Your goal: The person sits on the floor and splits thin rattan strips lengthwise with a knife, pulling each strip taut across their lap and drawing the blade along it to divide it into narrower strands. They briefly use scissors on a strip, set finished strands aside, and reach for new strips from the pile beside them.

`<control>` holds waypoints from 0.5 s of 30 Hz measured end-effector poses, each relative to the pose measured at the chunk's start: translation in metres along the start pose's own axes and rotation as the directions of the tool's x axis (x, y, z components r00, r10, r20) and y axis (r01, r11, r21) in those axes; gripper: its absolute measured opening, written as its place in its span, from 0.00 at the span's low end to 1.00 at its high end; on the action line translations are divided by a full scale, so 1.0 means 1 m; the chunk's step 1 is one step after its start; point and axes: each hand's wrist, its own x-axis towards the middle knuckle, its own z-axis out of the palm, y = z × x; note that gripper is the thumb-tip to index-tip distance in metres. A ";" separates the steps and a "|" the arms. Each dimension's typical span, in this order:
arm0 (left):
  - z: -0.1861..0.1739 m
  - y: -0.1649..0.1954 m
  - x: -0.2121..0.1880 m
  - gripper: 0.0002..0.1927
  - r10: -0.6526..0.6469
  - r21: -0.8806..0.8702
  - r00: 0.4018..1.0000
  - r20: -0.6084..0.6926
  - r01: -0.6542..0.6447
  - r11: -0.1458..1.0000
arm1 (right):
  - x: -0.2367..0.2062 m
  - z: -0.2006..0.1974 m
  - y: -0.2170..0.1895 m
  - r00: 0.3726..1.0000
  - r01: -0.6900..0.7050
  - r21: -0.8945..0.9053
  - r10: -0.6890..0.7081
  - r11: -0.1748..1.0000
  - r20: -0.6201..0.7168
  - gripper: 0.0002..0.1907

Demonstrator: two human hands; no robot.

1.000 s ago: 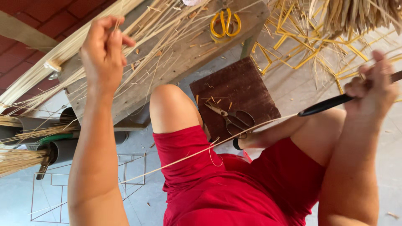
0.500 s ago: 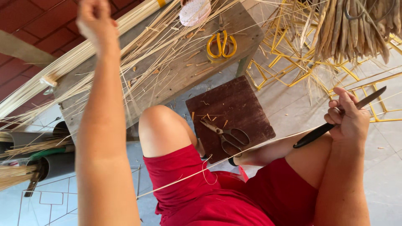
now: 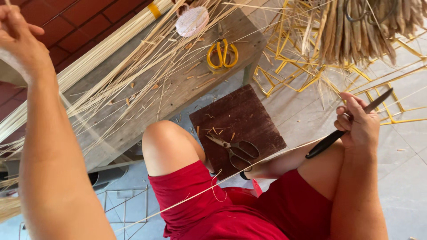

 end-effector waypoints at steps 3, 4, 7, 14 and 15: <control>0.014 0.048 -0.006 0.07 0.339 0.088 0.902 0.268 -0.373 0.924 | 0.001 0.003 0.000 0.999 -0.020 -0.027 0.019 0.999 -0.027 0.11; 0.019 0.069 -0.008 0.07 0.430 0.088 0.833 0.348 -0.485 0.870 | 0.001 0.005 0.000 1.000 -0.021 -0.023 0.021 1.000 -0.022 0.11; 0.040 0.135 -0.013 0.09 0.521 0.083 0.683 0.512 -0.643 0.762 | 0.001 0.008 0.000 1.000 -0.022 -0.013 0.022 1.000 -0.006 0.12; 0.062 0.209 -0.008 0.10 -0.060 0.000 0.801 0.596 0.074 0.997 | -0.003 0.011 0.000 1.000 -0.027 -0.003 0.027 1.000 -0.010 0.12; 0.059 0.208 0.000 0.10 -0.073 -0.010 0.840 0.538 0.093 0.996 | -0.004 0.010 -0.001 1.000 -0.028 0.000 0.028 1.000 -0.007 0.12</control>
